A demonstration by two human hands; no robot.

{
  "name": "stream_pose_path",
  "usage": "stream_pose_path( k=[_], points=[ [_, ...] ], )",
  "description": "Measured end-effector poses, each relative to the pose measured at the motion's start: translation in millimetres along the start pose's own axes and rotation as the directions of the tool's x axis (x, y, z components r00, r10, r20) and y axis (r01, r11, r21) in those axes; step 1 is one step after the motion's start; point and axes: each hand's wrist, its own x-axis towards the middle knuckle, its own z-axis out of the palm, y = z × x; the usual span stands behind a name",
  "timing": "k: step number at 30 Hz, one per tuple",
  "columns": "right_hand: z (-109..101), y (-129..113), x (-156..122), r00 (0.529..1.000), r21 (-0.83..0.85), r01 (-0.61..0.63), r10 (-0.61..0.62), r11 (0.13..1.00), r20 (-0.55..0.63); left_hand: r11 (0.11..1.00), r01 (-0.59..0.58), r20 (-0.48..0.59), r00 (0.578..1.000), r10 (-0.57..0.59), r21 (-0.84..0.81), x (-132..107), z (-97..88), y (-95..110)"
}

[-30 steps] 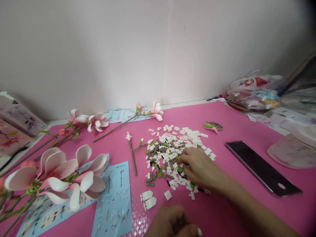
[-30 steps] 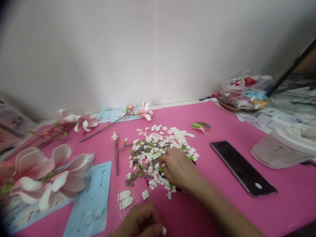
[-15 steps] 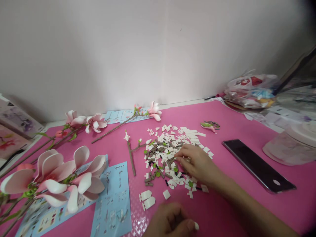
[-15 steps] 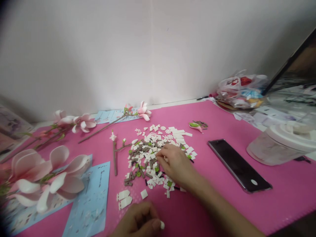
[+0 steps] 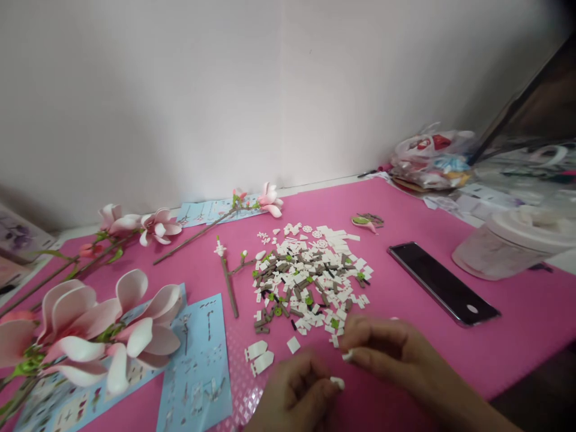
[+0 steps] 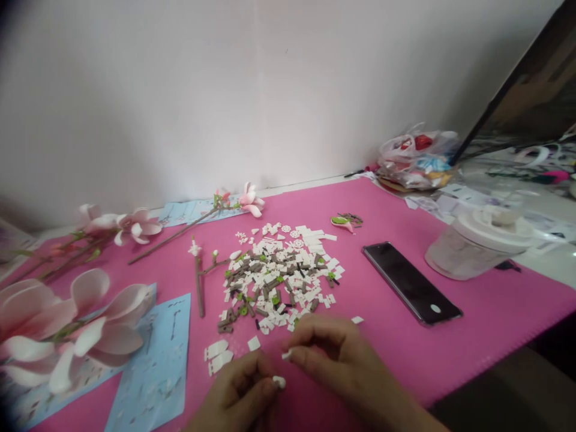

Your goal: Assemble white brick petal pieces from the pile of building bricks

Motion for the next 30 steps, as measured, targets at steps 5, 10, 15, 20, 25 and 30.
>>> stream_pose_path(
  k=[5, 10, 15, 20, 25, 30],
  points=[
    [9, 23, -23, 0.998, 0.063, -0.033, 0.037, 0.997, -0.060, 0.996, -0.080, -0.054, 0.995, 0.081, 0.028, -2, 1.1, -6],
    [21, 31, -28, 0.990, 0.187, -0.085, 0.104, 0.979, -0.094, 0.970, -0.115, -0.091, 0.986, 0.137, 0.215, -4, -2.5, -8],
    [23, 31, -27, 0.995, 0.156, -0.040, 0.053, 0.987, -0.082, 0.959, -0.168, -0.126, 0.972, 0.200, 0.229, -2, -6.9, -19],
    [26, 35, -27, 0.992, 0.140, -0.020, 0.037, 0.990, -0.119, 0.950, -0.206, -0.104, 0.966, 0.235, 0.236, -2, -6.1, -26],
    [31, 35, -28, 0.987, 0.125, 0.006, 0.014, 0.992, -0.159, 0.926, -0.214, -0.142, 0.953, 0.268, 0.311, -6, -4.4, -23],
    [31, 37, -29, 0.983, 0.071, 0.041, -0.027, 0.997, -0.181, 0.894, -0.270, -0.094, 0.942, 0.322, 0.357, -6, -4.5, -18]
  ],
)
